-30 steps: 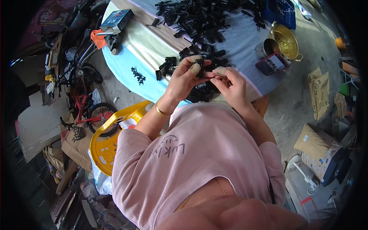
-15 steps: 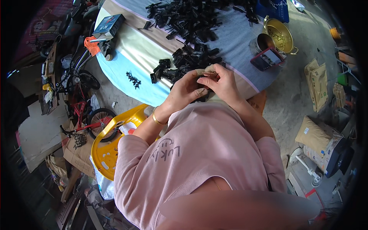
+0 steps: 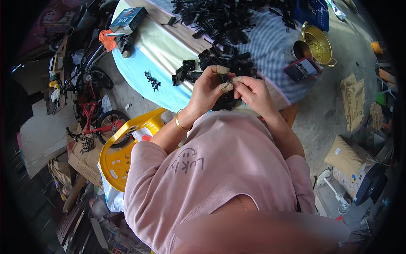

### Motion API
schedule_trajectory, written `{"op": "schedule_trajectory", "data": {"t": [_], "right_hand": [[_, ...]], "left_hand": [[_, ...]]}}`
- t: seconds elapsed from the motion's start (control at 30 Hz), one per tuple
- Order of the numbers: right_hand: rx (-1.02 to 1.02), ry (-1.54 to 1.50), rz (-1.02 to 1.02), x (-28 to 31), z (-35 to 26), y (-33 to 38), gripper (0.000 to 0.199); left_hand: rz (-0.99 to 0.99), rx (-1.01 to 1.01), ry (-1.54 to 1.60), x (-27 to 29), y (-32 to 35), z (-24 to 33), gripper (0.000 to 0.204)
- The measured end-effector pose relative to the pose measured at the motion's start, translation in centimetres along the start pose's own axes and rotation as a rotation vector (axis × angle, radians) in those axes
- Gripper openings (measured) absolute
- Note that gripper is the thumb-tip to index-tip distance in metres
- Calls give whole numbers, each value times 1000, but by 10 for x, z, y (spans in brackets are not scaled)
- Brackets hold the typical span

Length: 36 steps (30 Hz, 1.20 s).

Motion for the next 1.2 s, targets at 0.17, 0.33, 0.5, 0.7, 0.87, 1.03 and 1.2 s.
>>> {"op": "schedule_trajectory", "data": {"t": [0.17, 0.33, 0.5, 0.7, 0.87, 1.03, 1.2], "right_hand": [[-72, -13, -9, -5, 9, 1, 17], [-174, -106, -22, -8, 19, 0, 17], [-50, 62, 40, -3, 34, -1, 16], [-177, -28, 46, 15, 39, 9, 17], [-210, 29, 41, 16, 38, 22, 19], [-219, 47, 1, 12, 36, 25, 19], [-65, 148, -99, 1, 26, 29, 18]], "left_hand": [[62, -149, -107, 1, 3, -2, 24], [84, -302, -352, 3, 9, 2, 22], [125, -358, -754, 34, -21, 10, 29], [406, -395, -1212, 140, -85, -37, 34], [190, -145, -1348, 150, -115, -63, 34], [225, -498, -1228, 92, -146, -54, 27], [123, -615, -1318, 60, -169, -75, 22]]}}
Point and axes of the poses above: each hand's wrist, its own y-axis away from the middle knuckle, its own x-axis out of the back of the hand, z = x × y, the point moved 3 cm from there along -y, towards the middle knuckle, and after that the axes turned 15 degrees about z, right-handed, at the moved point
